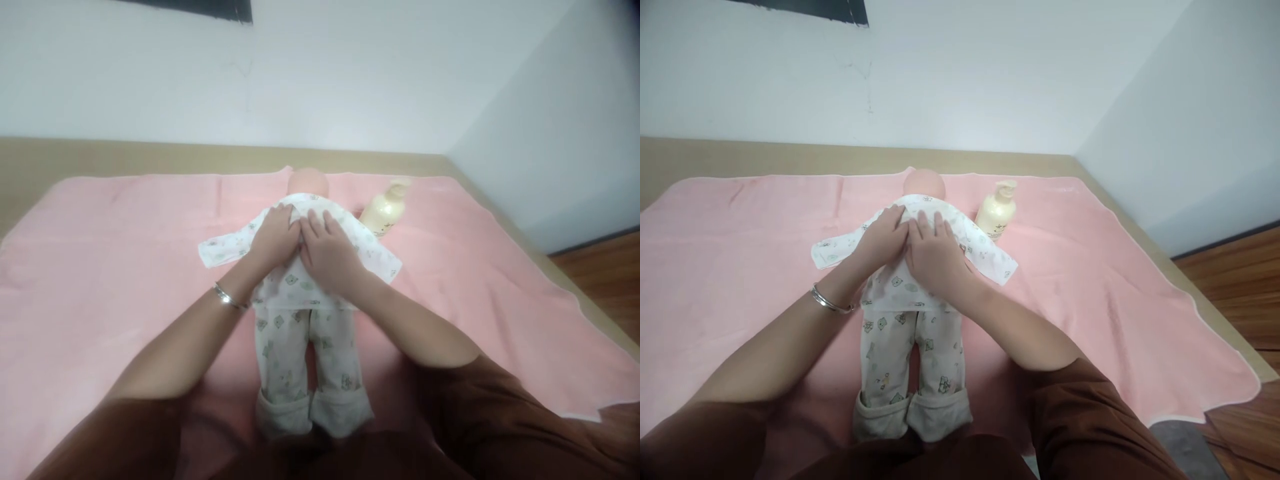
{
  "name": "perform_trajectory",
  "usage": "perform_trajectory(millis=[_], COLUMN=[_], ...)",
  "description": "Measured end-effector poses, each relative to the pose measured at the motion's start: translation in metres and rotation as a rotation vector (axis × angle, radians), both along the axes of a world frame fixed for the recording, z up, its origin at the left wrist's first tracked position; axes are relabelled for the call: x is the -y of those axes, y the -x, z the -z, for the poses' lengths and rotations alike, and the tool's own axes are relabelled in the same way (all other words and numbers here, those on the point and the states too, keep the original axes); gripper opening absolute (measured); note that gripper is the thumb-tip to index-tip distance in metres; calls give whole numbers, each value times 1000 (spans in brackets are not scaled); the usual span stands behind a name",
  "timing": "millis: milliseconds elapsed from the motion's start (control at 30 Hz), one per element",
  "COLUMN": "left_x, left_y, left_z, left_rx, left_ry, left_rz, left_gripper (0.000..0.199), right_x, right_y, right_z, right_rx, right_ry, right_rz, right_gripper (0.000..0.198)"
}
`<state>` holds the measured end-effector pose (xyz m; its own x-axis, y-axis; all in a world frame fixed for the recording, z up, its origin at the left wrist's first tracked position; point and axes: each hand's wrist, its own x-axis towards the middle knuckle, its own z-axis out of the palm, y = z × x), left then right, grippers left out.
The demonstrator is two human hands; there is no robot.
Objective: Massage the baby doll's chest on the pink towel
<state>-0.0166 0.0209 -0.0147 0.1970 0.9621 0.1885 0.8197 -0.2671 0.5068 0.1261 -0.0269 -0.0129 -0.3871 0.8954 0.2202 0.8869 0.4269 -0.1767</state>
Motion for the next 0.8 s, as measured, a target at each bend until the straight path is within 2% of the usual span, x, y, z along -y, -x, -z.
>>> perform_trajectory(millis=[133,233,333,567,800], left_x=[-10,-9,-9,-9,-7], left_y=[2,-3,-6,-4,-6], left_z=[14,27,36,32,30], left_rx=[71,108,146,153,111], left_ry=[-37,-119,-138,-139,-117], left_rz=[-28,-68,-93,-104,-116], left_gripper=[40,48,51,52,54], right_x=[3,-18,-38,-43,-41], right_y=[3,-3,-11,-12,-15], right_z=[0,3,8,16,13], right_rx=[-71,-163,-210,-226,-145], right_ry=[-10,63,108,59,30], right_rz=[-20,64,114,99,51], right_gripper=[55,55,59,59,60])
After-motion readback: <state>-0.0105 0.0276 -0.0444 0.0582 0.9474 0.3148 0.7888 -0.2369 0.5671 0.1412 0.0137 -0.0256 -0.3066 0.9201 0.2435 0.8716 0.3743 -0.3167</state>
